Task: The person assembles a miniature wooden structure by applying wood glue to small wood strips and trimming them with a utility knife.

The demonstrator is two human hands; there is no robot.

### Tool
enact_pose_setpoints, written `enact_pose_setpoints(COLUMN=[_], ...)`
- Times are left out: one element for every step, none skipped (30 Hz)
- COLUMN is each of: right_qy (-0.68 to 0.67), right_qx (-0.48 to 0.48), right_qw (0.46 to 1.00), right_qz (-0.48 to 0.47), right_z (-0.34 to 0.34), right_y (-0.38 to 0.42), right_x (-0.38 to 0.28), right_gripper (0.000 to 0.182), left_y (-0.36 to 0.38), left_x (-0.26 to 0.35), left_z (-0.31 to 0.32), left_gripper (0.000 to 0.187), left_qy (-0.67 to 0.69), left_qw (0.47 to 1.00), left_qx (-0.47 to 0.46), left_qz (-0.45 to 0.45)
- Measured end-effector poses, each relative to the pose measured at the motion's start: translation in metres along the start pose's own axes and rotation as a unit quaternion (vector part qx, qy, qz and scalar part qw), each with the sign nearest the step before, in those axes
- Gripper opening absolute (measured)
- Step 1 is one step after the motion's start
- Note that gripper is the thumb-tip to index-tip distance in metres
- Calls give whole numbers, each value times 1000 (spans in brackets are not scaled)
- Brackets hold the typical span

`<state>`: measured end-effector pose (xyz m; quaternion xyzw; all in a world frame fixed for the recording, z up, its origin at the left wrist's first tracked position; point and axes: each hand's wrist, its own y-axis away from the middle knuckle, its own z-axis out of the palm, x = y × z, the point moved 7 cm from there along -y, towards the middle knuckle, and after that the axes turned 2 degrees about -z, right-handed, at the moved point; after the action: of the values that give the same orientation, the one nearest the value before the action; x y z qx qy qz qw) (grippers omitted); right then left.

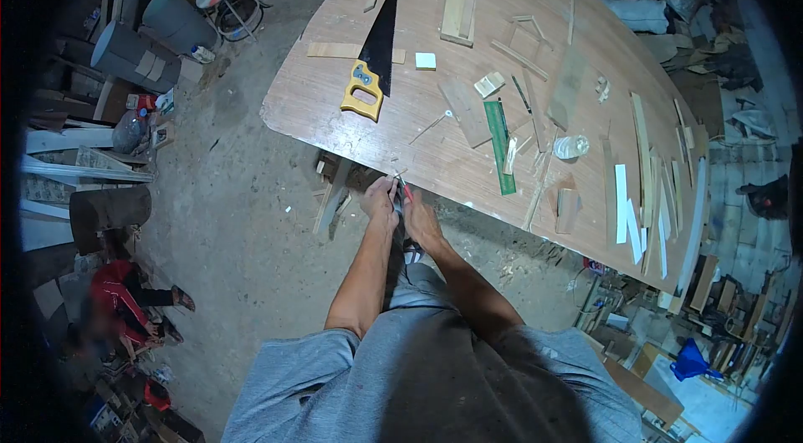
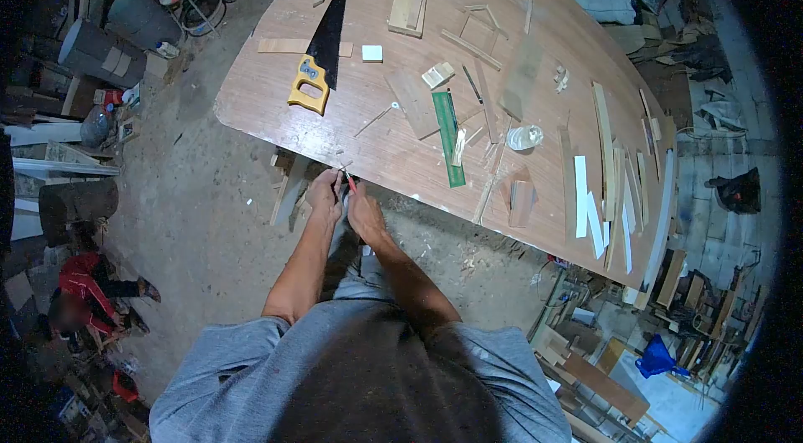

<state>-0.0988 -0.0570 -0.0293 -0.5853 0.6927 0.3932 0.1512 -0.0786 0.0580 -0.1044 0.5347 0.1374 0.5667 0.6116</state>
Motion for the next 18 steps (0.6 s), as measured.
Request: enact_pose_setpoints(right_qy=[5, 11, 12, 24, 36, 36, 33, 30, 31, 36, 42, 43, 35, 26, 27, 33, 38, 40], right_qx=[-5, -11, -12, -16, -20, -23, -28, -34, -36, -38, -40, -40, -34, -31, -32, -38, -44, -28], right_qw=[1000, 1000, 1000, 999, 999, 999, 998, 998, 998, 998, 998, 998, 998, 999, 998, 998, 997, 998], right_qz=[4, 7, 5, 19, 32, 30, 33, 38, 38, 39, 38, 36, 32, 33, 36, 40, 45, 39], right_z=[1, 1, -1, -2, -4, -3, -1, 0, 2, 2, 2, -2, -6, -9, -8, -7, -6, -8], right_y=[0, 0, 1, 3, 3, 2, 2, 3, 3, 3, 1, 0, -3, -1, -2, -7, -7, -4], right_x=[0, 0, -5, -7, -9, -10, -9, -8, -7, -6, -5, -9, -12, -14, -12, -10, -8, -11], right_gripper=[32, 31, 31, 31, 31, 31, 33, 35, 35, 34, 34, 34, 34, 34, 34, 34, 33, 32], left_y=[2, 4, 5, 5, 5, 4, 1, -1, 0, 2, 3, 4, 5, 7, 8, 6, 9, 7], left_x=[0, 1, 2, 2, 2, 2, 1, 0, 1, 1, 1, 3, 6, 6, 4, 3, 1, 6], left_z=[1, 2, 1, 2, 2, 0, -1, -2, -2, -2, -2, -1, 3, 3, 2, 3, 0, 3], left_gripper=[24, 24, 25, 25, 24, 24, 24, 24, 23, 23, 22, 21, 21, 20, 19, 18, 18, 16], left_qy=[2, -1, -5, -3, -10, -18, -17, -24, -30, -29, -40, -50, -48, -39, -32, -23, -26, -53], left_qw=[1000, 1000, 1000, 1000, 1000, 1000, 1000, 999, 999, 999, 999, 998, 998, 998, 999, 999, 999, 998], left_qx=[0, 5, 11, 12, 11, 13, 15, 14, 13, 14, 19, 25, 25, 26, 26, 17, 17, 17], left_qz=[0, 8, 16, 17, 18, 19, 20, 28, 35, 34, 31, 30, 31, 32, 34, 20, 18, 28])
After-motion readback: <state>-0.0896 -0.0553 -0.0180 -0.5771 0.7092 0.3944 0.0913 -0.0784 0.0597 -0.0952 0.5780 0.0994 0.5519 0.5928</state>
